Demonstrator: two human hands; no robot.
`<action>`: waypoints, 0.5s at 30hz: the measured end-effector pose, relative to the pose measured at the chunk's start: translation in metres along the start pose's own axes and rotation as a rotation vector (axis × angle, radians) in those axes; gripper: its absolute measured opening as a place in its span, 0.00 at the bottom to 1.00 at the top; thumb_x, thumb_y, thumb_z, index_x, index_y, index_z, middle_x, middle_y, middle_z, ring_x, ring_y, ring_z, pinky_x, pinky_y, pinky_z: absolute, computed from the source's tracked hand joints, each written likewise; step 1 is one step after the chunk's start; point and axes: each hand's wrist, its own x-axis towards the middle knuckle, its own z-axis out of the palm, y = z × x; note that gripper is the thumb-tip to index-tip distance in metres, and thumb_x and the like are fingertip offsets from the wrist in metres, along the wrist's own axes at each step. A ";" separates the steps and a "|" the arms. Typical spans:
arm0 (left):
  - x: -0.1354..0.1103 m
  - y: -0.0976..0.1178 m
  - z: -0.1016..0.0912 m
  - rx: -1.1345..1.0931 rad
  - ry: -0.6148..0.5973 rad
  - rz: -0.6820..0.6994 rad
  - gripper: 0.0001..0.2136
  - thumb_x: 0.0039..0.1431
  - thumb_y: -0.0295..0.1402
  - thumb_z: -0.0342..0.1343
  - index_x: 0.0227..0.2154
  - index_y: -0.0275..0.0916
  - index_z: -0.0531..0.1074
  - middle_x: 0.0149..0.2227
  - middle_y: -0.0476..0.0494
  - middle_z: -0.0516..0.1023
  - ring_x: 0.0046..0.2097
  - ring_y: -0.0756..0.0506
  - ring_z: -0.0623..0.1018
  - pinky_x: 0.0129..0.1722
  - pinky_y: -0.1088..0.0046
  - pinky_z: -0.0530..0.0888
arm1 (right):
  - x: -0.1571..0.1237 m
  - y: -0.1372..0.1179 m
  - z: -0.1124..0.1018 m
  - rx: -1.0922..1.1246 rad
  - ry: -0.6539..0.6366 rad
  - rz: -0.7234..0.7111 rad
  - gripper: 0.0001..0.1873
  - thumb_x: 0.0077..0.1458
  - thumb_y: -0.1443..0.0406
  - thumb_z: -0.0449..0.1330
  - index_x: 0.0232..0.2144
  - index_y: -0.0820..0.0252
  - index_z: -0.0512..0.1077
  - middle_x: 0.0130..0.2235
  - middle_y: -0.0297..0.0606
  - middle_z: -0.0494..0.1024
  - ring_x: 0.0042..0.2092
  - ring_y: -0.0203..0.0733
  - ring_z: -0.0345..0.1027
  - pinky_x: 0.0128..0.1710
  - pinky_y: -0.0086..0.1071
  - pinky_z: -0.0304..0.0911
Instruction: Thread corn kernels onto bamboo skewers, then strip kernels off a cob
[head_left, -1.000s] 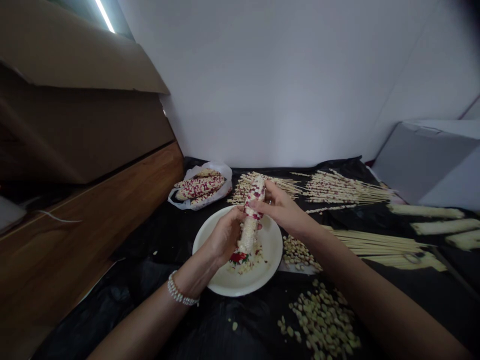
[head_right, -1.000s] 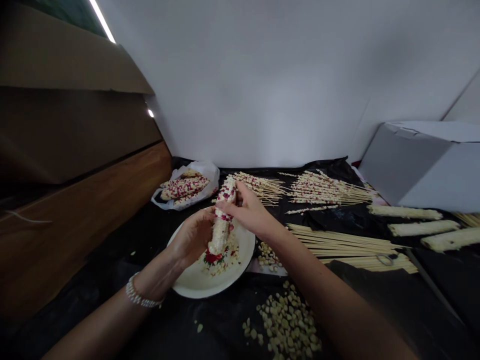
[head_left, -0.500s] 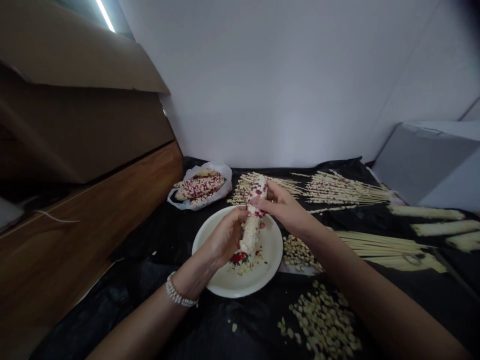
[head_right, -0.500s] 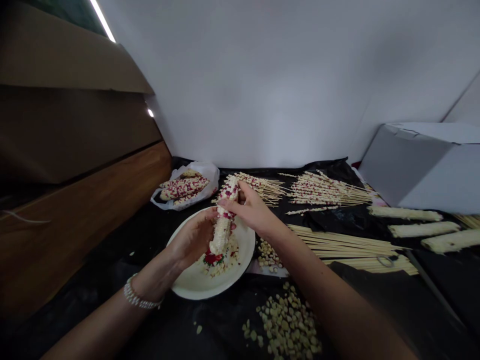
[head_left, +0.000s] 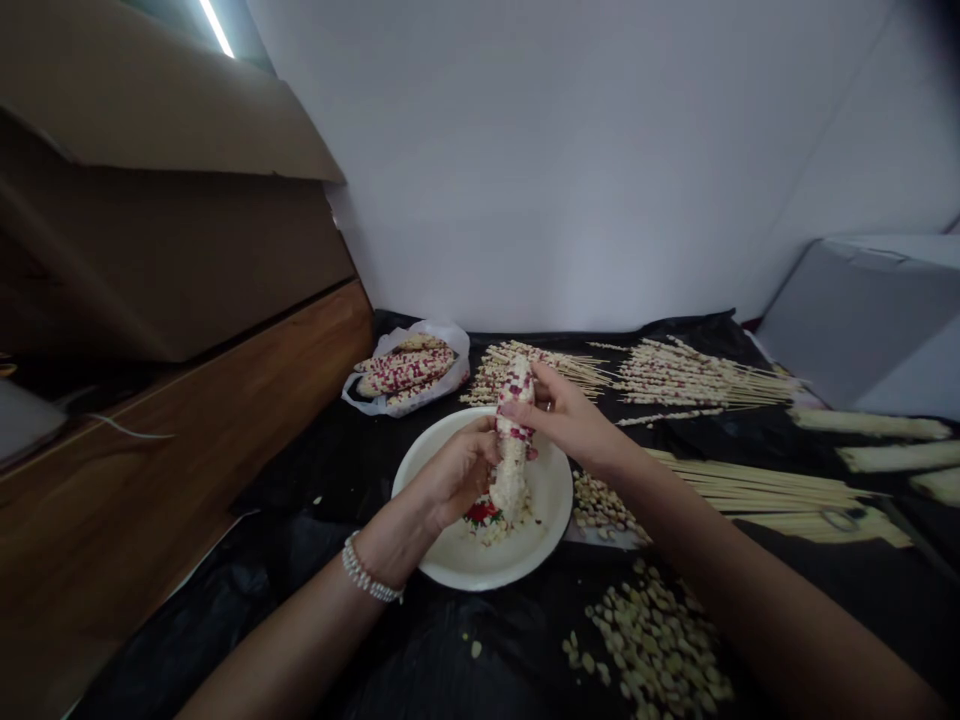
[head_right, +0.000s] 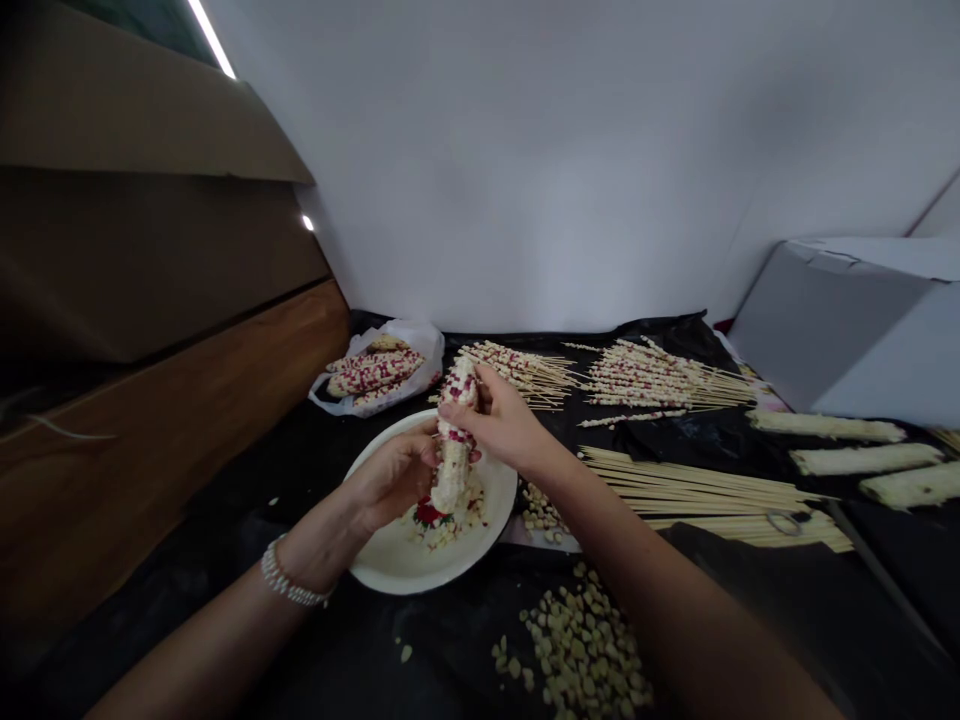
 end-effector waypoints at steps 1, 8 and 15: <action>-0.001 0.002 0.002 -0.019 -0.023 -0.010 0.13 0.43 0.21 0.55 0.33 0.37 0.74 0.28 0.47 0.75 0.30 0.48 0.74 0.32 0.71 0.69 | 0.000 -0.001 -0.001 0.016 0.004 0.012 0.17 0.49 0.57 0.65 0.39 0.54 0.65 0.34 0.35 0.73 0.32 0.40 0.67 0.31 0.38 0.65; -0.003 0.000 0.010 0.054 -0.017 0.056 0.11 0.55 0.37 0.61 0.37 0.36 0.75 0.32 0.43 0.78 0.32 0.47 0.76 0.34 0.71 0.70 | 0.001 -0.003 -0.004 0.104 0.026 0.023 0.18 0.48 0.56 0.67 0.38 0.53 0.65 0.34 0.35 0.73 0.33 0.41 0.67 0.31 0.38 0.66; -0.003 -0.007 0.008 0.143 0.014 0.116 0.11 0.55 0.38 0.61 0.36 0.35 0.77 0.30 0.43 0.78 0.29 0.50 0.74 0.33 0.72 0.70 | 0.004 0.002 -0.006 0.137 0.041 0.029 0.18 0.48 0.55 0.66 0.38 0.53 0.65 0.36 0.36 0.73 0.33 0.40 0.66 0.31 0.37 0.65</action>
